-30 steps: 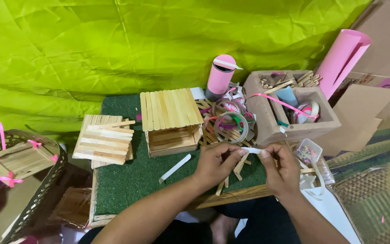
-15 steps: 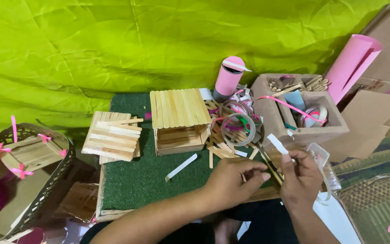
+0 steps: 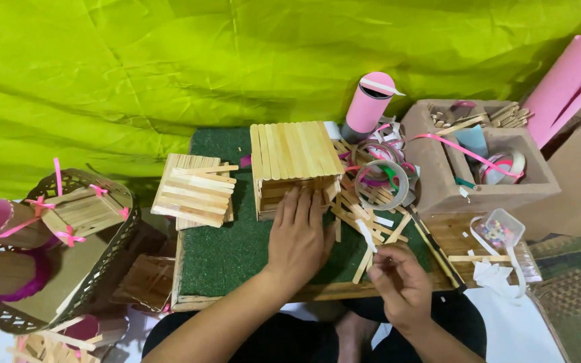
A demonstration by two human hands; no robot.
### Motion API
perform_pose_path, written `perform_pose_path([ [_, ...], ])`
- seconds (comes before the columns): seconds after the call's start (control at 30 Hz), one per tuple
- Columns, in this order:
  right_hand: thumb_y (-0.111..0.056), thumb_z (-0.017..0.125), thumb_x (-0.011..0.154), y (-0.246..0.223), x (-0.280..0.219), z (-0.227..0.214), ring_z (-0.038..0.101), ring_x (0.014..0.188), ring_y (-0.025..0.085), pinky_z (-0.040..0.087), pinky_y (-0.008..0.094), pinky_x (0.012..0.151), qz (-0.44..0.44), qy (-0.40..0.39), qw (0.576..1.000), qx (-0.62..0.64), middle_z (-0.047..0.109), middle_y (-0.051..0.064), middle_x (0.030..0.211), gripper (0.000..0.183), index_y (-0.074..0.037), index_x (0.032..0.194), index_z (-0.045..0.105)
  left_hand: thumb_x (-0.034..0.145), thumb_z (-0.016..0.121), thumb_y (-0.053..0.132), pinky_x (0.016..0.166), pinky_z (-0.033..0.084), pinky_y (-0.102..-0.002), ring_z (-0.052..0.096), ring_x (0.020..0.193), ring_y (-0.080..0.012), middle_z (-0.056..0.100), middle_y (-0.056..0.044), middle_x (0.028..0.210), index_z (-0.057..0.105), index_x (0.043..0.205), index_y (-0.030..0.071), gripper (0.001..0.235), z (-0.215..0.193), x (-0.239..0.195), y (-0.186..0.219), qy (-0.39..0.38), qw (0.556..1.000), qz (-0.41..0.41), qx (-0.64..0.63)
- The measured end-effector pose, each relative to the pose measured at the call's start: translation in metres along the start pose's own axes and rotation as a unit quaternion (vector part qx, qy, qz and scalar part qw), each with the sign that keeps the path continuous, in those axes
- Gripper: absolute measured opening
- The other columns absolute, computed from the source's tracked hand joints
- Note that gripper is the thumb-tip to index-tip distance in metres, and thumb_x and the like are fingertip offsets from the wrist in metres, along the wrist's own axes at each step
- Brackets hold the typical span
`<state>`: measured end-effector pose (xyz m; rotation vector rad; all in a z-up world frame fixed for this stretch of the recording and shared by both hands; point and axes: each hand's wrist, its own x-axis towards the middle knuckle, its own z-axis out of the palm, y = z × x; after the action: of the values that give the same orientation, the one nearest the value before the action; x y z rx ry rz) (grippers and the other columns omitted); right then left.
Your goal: Assembling a miniature house using popsicle sticks, tape, and scissors
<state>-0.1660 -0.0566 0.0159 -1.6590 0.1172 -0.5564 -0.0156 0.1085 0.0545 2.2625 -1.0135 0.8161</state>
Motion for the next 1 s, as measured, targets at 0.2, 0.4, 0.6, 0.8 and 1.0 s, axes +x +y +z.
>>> perform_pose_path([
  [0.2,0.002,0.065,0.089,-0.006,-0.005,0.008,0.058,0.095,0.017,0.049,0.030,0.088,0.005,-0.014,1.000,-0.023,0.059,0.009,0.107,0.033,0.002,0.122,0.063,0.089,0.068,0.037,0.085,0.048,-0.045,0.059,0.114,-0.0365,0.063,-0.021,0.129,0.062,0.127,-0.006,0.057,0.032,0.006,-0.006,-0.040,0.995,-0.063,0.062],
  [0.4,0.000,0.065,0.090,-0.010,-0.005,0.008,0.057,0.097,0.017,0.049,0.030,0.086,0.016,-0.019,0.999,-0.038,0.058,0.009,0.109,0.034,0.001,0.124,0.062,0.094,0.061,0.037,0.071,0.048,-0.048,0.061,0.105,-0.0343,0.066,-0.017,0.132,0.066,0.127,-0.001,0.050,0.037,0.006,-0.012,-0.093,0.990,-0.098,0.050],
  [0.6,0.003,0.067,0.087,-0.010,-0.001,0.012,0.059,0.087,0.015,0.049,0.025,0.075,0.048,-0.032,0.998,-0.025,0.060,0.008,0.100,0.038,0.001,0.125,0.062,0.093,0.063,0.033,0.077,0.046,-0.050,0.060,0.109,-0.0357,0.065,-0.017,0.132,0.067,0.127,0.000,0.048,0.040,0.004,-0.013,-0.082,0.991,-0.105,0.031],
  [0.8,0.003,0.067,0.088,-0.012,0.007,0.022,0.056,0.077,0.013,0.046,0.025,0.068,0.061,-0.072,0.995,-0.015,0.060,0.005,0.092,0.046,0.001,0.134,0.060,0.094,0.061,0.036,0.081,0.046,-0.049,0.059,0.114,-0.0357,0.064,-0.016,0.133,0.066,0.128,0.001,0.049,0.045,0.000,-0.016,-0.104,0.988,-0.110,0.037],
  [1.0,-0.002,0.069,0.087,-0.035,0.034,0.044,0.050,0.062,0.010,0.042,0.022,0.059,0.057,-0.126,0.986,-0.097,0.057,0.002,0.075,0.057,0.000,0.142,0.056,0.090,0.066,0.032,0.071,0.053,-0.042,0.066,0.108,-0.0363,0.068,-0.021,0.124,0.069,0.121,-0.004,0.047,0.034,0.003,-0.020,-0.032,0.996,-0.080,0.021],
])
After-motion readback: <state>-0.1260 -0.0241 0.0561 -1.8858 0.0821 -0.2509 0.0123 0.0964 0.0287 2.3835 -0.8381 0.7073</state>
